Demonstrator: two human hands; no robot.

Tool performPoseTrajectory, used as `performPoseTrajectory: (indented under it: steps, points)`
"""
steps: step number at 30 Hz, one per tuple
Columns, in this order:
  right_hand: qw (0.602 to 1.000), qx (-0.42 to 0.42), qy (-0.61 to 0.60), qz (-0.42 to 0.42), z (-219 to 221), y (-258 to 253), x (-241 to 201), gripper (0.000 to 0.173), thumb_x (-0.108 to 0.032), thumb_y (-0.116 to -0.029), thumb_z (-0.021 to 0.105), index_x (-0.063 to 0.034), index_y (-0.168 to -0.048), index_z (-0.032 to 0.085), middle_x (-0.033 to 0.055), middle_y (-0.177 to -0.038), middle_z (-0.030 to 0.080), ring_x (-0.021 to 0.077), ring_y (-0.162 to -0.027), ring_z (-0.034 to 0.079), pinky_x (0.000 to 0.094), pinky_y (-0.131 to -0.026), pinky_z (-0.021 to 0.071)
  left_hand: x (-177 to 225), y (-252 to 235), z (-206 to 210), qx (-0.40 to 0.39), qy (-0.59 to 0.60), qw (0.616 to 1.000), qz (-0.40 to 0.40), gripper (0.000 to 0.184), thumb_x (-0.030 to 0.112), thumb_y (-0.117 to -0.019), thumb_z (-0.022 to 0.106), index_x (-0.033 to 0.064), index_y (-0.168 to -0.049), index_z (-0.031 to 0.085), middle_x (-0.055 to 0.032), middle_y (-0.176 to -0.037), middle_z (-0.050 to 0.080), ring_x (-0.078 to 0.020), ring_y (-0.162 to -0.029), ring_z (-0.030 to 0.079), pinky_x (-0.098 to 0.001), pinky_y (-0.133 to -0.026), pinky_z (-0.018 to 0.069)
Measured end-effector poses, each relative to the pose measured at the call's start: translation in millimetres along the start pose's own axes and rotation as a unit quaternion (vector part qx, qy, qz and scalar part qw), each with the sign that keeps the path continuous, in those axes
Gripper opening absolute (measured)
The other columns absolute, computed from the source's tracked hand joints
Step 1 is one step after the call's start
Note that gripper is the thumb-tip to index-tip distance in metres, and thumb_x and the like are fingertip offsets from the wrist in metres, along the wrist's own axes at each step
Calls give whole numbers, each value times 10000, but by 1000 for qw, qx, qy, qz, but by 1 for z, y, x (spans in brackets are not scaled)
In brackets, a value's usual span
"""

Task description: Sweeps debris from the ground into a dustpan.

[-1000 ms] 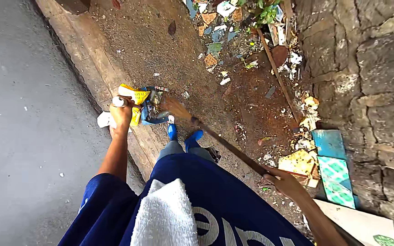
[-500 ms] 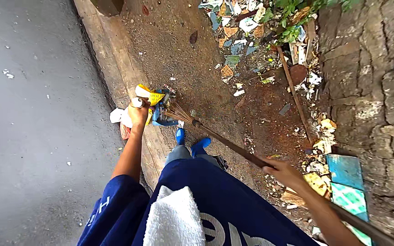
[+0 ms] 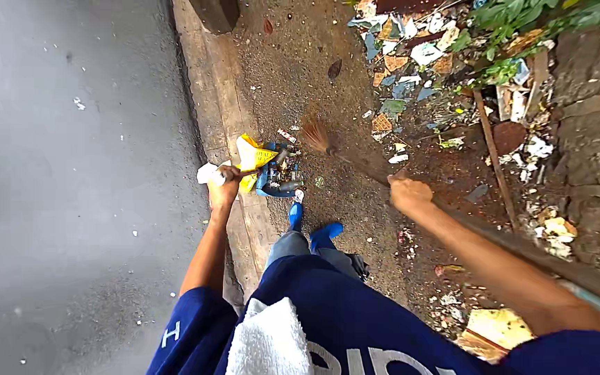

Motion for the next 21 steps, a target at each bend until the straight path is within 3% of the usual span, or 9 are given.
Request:
performPoseTrajectory:
  steps: [2, 4, 7, 11, 14, 16, 18, 21]
  points:
    - [1000, -15, 17, -10, -31, 16, 15, 460, -111, -1000, 619, -58, -1453, 560, 345, -1324, 609, 599, -1152, 603, 781, -850, 474, -15, 18, -19, 12, 34, 999, 2, 160, 67, -845, 784, -29, -935, 693, -143, -1002, 728, -240, -983, 692, -472, -937, 547]
    - [999, 36, 2, -17, -82, 31, 36, 398, -160, -1016, 608, -98, -1409, 626, 369, -1236, 640, 622, -1096, 611, 804, -808, 456, -26, 37, -29, 29, 76, 997, 0, 145, 31, -847, 772, -21, -939, 672, -114, -1005, 724, -195, -970, 690, -428, -917, 558]
    - [995, 91, -22, -30, -114, 31, 23, 401, -136, -1005, 627, -45, -1396, 623, 394, -1242, 620, 645, -1119, 587, 817, -830, 431, -36, 59, -44, 82, 108, 990, -48, 164, -12, -810, 777, -23, -919, 656, -94, -971, 711, -151, -930, 683, -375, -881, 569]
    - [994, 97, -35, -24, -70, -13, -41, 543, 8, -944, 620, 55, -1469, 486, 401, -1362, 540, 653, -1127, 575, 800, -821, 462, -37, 81, -52, 135, 72, 981, -118, 164, 6, -813, 785, -25, -921, 666, -111, -969, 715, -185, -936, 678, -408, -884, 549]
    - [996, 22, 39, -81, -21, -2, -67, 547, 59, -972, 581, 57, -1502, 444, 382, -1372, 548, 626, -1130, 593, 750, -836, 498, -45, 90, -54, 168, 74, 973, -139, 149, 1, -831, 778, -30, -930, 672, -132, -995, 726, -211, -973, 692, -429, -914, 550]
    - [990, -8, 71, -119, -16, 30, -43, 551, 13, -964, 622, -21, -1500, 500, 331, -1344, 600, 596, -1070, 633, 746, -799, 513, -59, 93, -53, 179, 82, 970, -145, 146, 10, -834, 779, -30, -935, 682, -137, -1012, 735, -219, -987, 702, -439, -924, 555]
    - [990, 9, 58, -126, -44, 57, 5, 488, -97, -997, 642, -118, -1480, 572, 287, -1298, 648, 577, -1014, 656, 771, -766, 497, -68, 92, -50, 175, 85, 970, -148, 154, 21, -840, 775, -25, -952, 680, -129, -1021, 738, -211, -996, 701, -438, -926, 555]
    - [994, 43, 34, -93, -72, 82, 48, 451, -153, -1029, 627, -158, -1479, 588, 286, -1273, 659, 577, -1030, 644, 774, -781, 467, -66, 93, -45, 161, 83, 975, -130, 160, 26, -849, 766, -34, -968, 677, -142, -1043, 731, -224, -1005, 694, -452, -944, 542]
Point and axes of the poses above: each hand's wrist, its own y-axis away from the middle knuckle, its own z-axis out of the palm, x = y × z, the point moved 6 cm from there along -y, towards the middle knuckle
